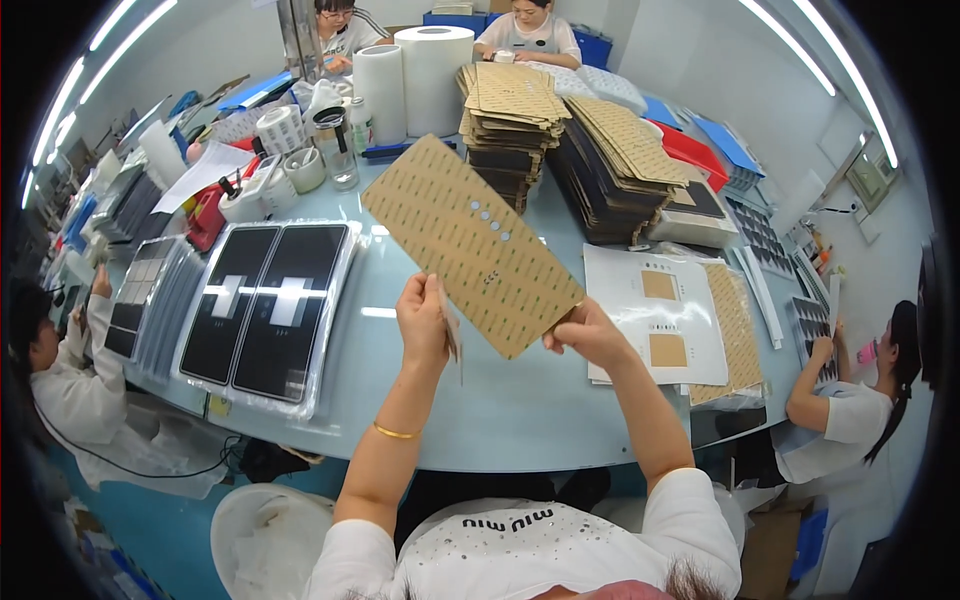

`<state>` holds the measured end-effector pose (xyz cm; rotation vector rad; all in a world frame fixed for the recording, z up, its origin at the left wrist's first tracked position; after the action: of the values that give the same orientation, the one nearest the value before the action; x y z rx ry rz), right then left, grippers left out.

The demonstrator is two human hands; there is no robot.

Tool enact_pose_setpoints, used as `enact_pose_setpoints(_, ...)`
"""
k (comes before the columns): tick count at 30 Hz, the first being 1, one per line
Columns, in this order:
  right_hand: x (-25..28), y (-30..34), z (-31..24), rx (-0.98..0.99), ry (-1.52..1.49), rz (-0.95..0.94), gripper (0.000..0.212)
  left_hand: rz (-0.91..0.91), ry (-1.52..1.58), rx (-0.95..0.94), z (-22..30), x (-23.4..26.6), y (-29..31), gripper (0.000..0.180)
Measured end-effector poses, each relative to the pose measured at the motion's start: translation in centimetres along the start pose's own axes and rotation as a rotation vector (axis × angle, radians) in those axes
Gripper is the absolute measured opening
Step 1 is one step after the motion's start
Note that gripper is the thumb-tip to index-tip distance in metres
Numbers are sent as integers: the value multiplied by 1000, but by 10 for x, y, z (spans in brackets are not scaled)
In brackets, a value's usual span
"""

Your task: Assembling electronic panels by applying adhesive sheets and protective films at a manufacturing workstation.

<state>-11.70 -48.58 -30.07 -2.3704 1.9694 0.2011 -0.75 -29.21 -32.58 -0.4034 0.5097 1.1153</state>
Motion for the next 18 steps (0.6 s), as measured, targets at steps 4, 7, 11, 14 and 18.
enact_pose_setpoints(4, -4, -7, -8, 73, -63, 158, 15, 12, -84, -69, -4, 13, -4, 20)
enact_pose_setpoints(7, 45, -6, -38, 248, 45, 438, 14, -5, -114, -38, 6, 1, -1, 21)
enact_pose_setpoints(11, 155, -12, -112, 590, 38, 587, 6, -5, 11, 40, 7, 4, -1, 19)
enact_pose_setpoints(14, 252, -10, -144, 590, -26, 698, 5, -25, 56, 85, 6, 0, -2, 17)
enact_pose_setpoints(18, 300, -23, -137, 298, -259, 865, 9, -38, 26, 81, 8, 7, 0, 16)
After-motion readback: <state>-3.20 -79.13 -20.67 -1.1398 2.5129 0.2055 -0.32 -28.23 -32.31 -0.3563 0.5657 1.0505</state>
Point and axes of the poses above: each hand's wrist, its own y-axis away from the middle knuckle, its own x-axis out of the back of the hand, z = x × y, the point moved 6 cm from there along -y, towards the middle knuckle, and after that the axes turned 10 degrees about -z, right-handed, at the moved point
